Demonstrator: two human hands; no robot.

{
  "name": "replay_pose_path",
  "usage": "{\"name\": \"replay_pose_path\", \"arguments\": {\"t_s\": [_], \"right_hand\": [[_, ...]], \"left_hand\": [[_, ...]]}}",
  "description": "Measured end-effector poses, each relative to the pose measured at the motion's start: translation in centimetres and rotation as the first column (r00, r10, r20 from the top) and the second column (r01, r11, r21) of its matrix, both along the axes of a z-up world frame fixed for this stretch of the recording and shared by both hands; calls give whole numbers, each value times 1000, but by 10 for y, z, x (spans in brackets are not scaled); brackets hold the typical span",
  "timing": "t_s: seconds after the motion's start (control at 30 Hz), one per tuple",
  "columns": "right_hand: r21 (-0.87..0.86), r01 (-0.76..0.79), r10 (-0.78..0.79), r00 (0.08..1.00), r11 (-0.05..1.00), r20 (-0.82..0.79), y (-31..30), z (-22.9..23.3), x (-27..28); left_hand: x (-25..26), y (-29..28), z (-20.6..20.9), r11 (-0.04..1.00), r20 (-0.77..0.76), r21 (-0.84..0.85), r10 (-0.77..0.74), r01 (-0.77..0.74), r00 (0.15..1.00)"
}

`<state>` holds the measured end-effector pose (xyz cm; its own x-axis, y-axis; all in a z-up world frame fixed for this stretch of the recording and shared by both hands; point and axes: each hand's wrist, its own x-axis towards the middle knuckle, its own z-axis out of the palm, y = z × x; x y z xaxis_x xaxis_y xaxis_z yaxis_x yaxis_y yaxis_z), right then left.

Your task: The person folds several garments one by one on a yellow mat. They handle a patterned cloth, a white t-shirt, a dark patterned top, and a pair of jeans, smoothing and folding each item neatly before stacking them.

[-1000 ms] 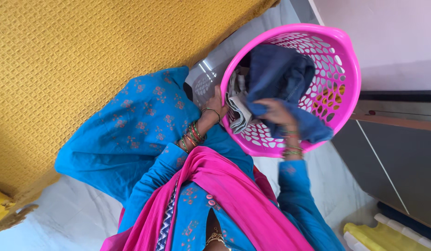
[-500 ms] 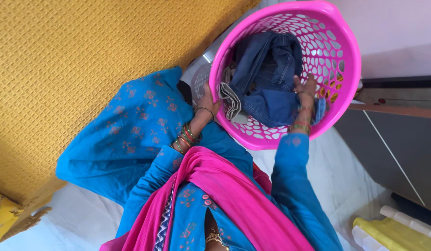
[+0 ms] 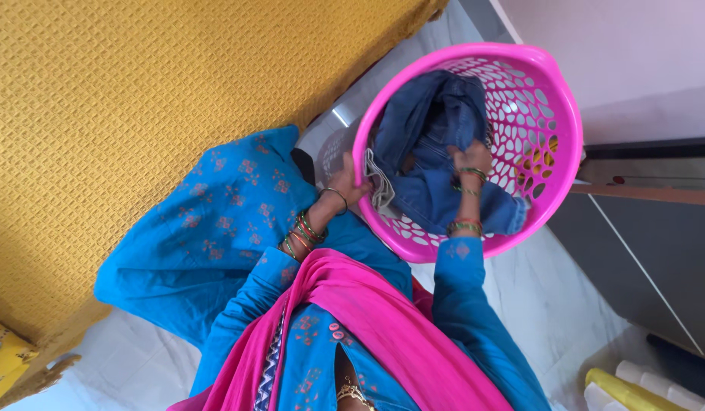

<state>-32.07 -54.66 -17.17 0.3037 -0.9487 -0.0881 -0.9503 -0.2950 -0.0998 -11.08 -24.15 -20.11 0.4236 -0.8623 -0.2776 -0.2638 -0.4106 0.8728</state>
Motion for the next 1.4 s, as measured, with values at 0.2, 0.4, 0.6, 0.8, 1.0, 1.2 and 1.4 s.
{"name": "replay_pose_path", "arguments": {"t_s": [0.2, 0.4, 0.6, 0.8, 1.0, 1.2, 1.4], "right_hand": [[-353, -12, 64, 989, 936, 136, 2, 84, -45], [-348, 102, 244, 535, 932, 809, 24, 192, -45], [-480, 89, 475, 74, 872, 877, 31, 289, 7], [-601, 226, 615, 6, 767, 788, 65, 372, 82], [-782, 336, 850, -180, 526, 495, 132, 415, 161], [-384, 186, 426, -430, 904, 796, 137, 367, 244], [-600, -616, 839, 203, 510, 505, 147, 281, 392]], "left_hand": [[2, 6, 43, 998, -14, 2, -61, 61, 998], [2, 2, 44, 999, 64, 52, -7, 3, 998], [2, 4, 29, 999, 53, -50, 21, -18, 998], [-1, -2, 17, 991, 62, -126, 48, -39, 997], [-4, -7, 13, 983, 25, -180, 47, -41, 999], [-13, -9, 23, 986, -66, -157, 52, -62, 996], [-15, 3, 19, 924, 75, -371, 126, -90, 989]]}}
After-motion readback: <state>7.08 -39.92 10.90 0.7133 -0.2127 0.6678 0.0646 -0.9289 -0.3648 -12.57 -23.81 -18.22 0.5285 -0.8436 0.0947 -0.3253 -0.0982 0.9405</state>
